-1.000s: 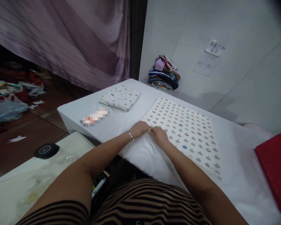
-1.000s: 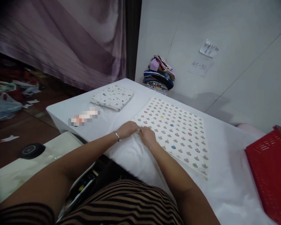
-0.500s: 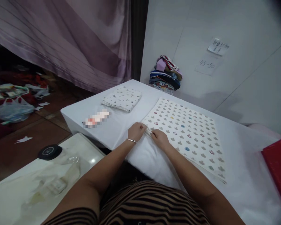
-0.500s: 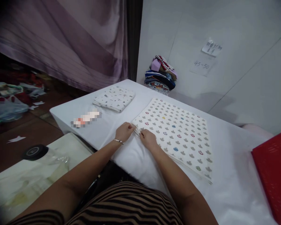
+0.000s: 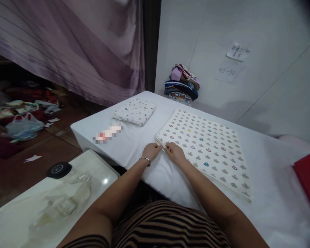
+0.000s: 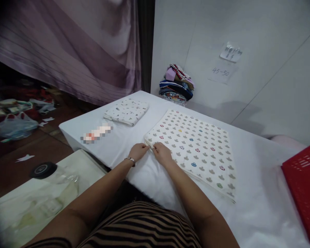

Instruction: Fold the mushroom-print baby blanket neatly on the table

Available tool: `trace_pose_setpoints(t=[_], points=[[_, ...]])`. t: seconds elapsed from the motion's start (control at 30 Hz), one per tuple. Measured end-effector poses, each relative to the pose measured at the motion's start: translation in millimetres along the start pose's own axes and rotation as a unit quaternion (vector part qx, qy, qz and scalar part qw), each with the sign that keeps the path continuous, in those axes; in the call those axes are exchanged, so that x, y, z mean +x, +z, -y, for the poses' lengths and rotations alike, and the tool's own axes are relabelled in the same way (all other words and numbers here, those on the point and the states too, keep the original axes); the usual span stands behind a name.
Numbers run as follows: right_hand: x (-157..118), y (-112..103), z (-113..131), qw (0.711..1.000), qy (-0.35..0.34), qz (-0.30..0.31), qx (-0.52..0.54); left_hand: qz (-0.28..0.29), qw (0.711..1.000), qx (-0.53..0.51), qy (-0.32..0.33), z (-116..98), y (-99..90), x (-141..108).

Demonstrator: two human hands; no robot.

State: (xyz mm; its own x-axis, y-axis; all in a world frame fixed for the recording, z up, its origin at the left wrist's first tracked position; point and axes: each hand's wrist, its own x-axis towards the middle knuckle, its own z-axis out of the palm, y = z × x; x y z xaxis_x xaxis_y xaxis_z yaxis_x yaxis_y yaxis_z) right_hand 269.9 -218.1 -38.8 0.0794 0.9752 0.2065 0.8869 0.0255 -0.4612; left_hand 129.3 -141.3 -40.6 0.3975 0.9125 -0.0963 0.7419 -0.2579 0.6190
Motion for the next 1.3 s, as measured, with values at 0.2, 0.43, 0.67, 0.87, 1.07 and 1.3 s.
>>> trace_pose_setpoints(t=[0.2, 0.43, 0.67, 0.87, 1.07, 1.3], points=[[7, 4, 3, 0.999, -0.007, 0.000, 0.044, 0.002, 0.998, -0.060, -0.033, -1, 1.8, -1], [13, 10, 1, 0.998, 0.008, 0.008, 0.064, 0.050, 0.985, -0.151, -0.070, 1, 3.1, 1], [16, 10, 1, 0.995, 0.036, 0.022, 0.087, 0.080, 0.971, -0.209, -0.087, 2, 4.5, 2], [15, -5, 14, 0.995, 0.047, 0.008, -0.084, 0.071, 0.967, -0.223, -0.096, 3, 7.0, 3], [15, -4, 23, 0.978, -0.005, 0.083, -0.189, 0.058, 0.965, -0.238, -0.098, 4, 6.5, 3], [12, -5, 21, 0.990, -0.002, 0.084, -0.115, 0.044, 0.962, -0.251, -0.096, 3, 5.4, 1]])
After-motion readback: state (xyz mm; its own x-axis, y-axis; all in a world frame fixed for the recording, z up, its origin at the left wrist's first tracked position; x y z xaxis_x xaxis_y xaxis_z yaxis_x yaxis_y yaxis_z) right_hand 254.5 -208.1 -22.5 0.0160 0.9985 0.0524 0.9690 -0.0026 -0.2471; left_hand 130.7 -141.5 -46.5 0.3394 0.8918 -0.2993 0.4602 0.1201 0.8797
